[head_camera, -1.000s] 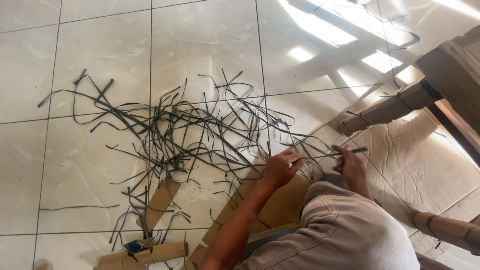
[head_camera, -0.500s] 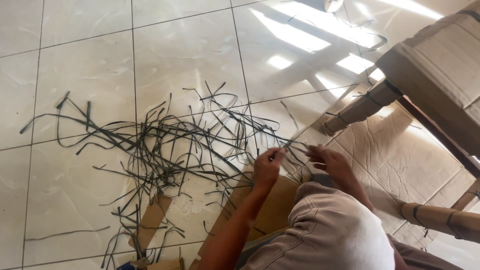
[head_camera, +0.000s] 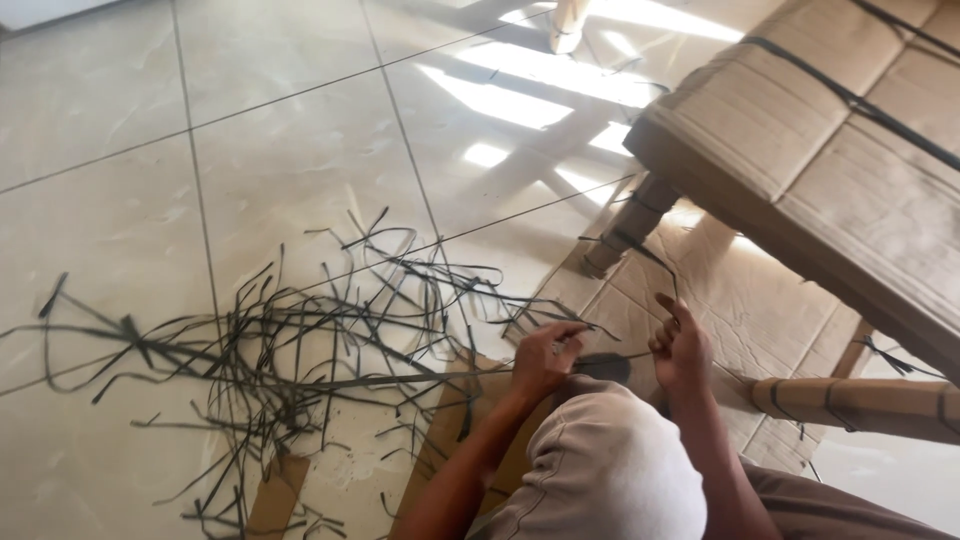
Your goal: Packaging a wooden chair seat with cardboard and securing it with plastic strips
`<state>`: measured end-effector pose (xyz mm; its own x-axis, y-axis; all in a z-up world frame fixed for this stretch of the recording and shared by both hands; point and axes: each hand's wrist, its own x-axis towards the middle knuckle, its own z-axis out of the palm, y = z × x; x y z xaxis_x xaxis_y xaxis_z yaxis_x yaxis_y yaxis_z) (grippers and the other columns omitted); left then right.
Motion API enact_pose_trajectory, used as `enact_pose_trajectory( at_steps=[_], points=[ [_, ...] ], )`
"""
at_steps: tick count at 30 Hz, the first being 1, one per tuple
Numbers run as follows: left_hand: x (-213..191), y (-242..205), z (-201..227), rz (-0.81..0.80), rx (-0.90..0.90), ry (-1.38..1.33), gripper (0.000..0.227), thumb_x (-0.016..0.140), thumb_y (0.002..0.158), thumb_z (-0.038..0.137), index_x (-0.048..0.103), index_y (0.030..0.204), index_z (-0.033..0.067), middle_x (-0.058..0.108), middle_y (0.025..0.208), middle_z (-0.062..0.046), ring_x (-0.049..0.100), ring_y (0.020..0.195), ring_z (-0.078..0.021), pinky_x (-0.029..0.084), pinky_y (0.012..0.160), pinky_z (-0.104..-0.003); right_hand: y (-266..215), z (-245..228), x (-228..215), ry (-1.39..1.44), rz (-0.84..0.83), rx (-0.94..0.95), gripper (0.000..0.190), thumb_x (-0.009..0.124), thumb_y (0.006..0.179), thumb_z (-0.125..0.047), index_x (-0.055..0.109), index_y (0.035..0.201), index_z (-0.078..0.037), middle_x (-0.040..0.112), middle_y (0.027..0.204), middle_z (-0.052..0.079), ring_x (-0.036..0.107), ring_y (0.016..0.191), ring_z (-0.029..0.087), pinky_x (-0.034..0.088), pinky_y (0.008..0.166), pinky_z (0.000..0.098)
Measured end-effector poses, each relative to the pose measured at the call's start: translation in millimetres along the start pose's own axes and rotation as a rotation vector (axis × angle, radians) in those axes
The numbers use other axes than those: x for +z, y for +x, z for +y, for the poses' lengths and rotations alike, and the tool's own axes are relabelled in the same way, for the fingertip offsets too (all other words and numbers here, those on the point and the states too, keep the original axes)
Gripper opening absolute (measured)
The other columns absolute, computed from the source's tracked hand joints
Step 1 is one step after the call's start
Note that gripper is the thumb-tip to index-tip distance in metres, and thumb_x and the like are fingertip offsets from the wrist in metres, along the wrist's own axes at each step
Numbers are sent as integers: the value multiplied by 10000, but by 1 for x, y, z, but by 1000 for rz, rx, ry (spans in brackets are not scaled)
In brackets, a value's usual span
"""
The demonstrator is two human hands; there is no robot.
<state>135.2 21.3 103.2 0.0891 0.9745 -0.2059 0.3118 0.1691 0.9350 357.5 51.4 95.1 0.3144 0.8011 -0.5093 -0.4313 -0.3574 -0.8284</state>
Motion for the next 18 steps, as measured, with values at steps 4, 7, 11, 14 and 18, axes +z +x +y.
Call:
enact_pose_trajectory(
  at_steps=[4,7,11,14,18],
  points=[
    [6,37,-3,115,79,-18,219,685,957,329,779,1073,169,761,995,-137,709,1057,-381,547,937,-521,34,19,-59,76,194,-27,351,553,1034,-345,664,1286,-128,134,619,-130,179,467,14,197,434,188],
    [1,63,43,183,147,-39,296,641,1000,333,741,1046,58,744,984,-239,700,1053,-455,533,932,-577,28,-10,-39,42,280,-155,277,624,1024,-329,715,1191,-127,227,538,-107,264,417,15,211,394,188],
    [8,125,69,227,194,-44,368,570,1041,409,685,997,63,716,884,-214,715,938,-456,536,876,-606,43,-53,0,-92,188,-271,263,629,1035,-292,718,1206,-113,280,541,-99,271,419,-9,239,370,145],
    [21,176,81,225,72,-250,369,598,998,452,759,1101,136,778,1044,-96,712,1118,-265,523,1012,-449,73,-67,12,-363,183,-448,163,722,1002,-280,773,1058,-135,545,679,-18,437,622,60,384,567,220],
    [27,216,88,112,29,-495,440,562,1002,461,785,1071,88,788,992,-101,713,1080,-283,524,1022,-435,73,-79,22,-380,146,-443,174,727,998,-293,768,1024,-127,541,664,-11,436,606,69,384,553,228]
  ],
)
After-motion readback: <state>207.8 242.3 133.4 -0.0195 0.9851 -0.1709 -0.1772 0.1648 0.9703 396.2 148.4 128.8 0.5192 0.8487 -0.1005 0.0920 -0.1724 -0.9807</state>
